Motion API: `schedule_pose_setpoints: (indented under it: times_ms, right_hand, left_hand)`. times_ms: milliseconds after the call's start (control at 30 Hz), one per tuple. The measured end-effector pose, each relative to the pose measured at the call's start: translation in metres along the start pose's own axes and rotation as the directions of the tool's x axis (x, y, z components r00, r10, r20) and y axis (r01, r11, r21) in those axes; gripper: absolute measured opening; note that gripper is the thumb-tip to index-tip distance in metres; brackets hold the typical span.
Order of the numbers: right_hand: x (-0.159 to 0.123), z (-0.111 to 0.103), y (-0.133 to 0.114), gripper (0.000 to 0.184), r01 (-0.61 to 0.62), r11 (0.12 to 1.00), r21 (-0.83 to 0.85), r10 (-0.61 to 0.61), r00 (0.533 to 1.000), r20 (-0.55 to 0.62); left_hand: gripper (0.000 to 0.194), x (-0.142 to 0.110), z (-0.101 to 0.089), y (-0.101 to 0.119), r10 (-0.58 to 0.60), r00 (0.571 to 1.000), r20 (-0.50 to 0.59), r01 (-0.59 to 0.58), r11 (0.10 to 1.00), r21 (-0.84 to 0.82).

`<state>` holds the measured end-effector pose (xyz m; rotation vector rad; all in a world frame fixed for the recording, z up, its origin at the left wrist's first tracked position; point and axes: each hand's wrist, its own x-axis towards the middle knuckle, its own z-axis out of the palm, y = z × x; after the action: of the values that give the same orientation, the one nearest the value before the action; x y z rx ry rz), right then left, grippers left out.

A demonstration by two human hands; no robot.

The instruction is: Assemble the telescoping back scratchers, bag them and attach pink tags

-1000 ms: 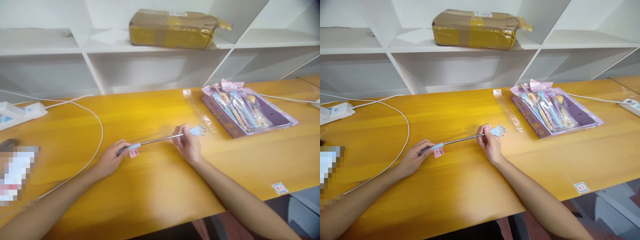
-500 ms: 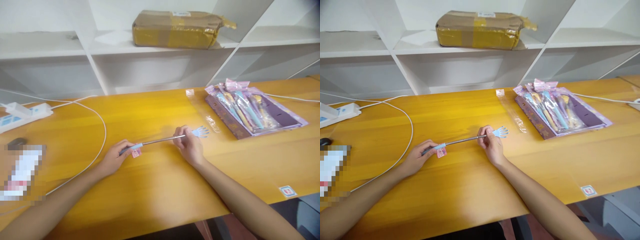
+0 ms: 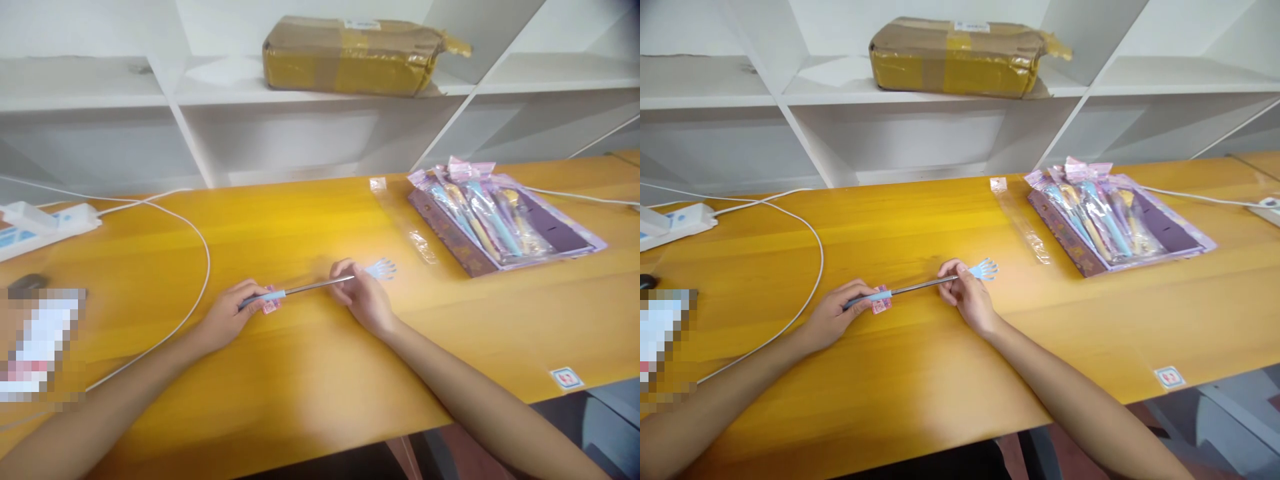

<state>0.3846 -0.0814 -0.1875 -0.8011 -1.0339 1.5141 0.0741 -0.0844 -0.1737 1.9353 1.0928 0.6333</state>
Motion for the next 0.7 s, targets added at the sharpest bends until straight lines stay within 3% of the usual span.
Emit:
schedule_pose_setpoints:
  times_ms: [233,433,600,700]
  right_hand:
    - [0.0,0.001,-0.005,0.049,-0.037,0.999,-0.037,0.038,0.999,0.021]
    - [0.01,-0.016,-0.024,0.038,0.036,0.999,-0.009,-0.037,0.985,-0.166]
    - [0.013,-0.026,-0.038,0.037,-0.023,0.956,-0.292,-0.041,0.976,-0.213]
    - [0.015,-0.029,-0.044,0.046,-0.044,0.909,-0.415,-0.028,0.986,-0.165]
  left_hand:
    - [0.028,0.0,-0.001,0.002,-0.036,0.999,-0.003,0.036,0.999,-0.016]
    - [0.03,0.0,0.001,0.001,-0.059,0.995,-0.082,0.058,0.998,-0.014]
    - [0.029,-0.003,0.002,0.0,-0.126,0.976,-0.176,0.11,0.989,-0.099]
    - [0.031,-0.005,0.003,-0.001,-0.219,0.917,-0.333,0.153,0.965,-0.214]
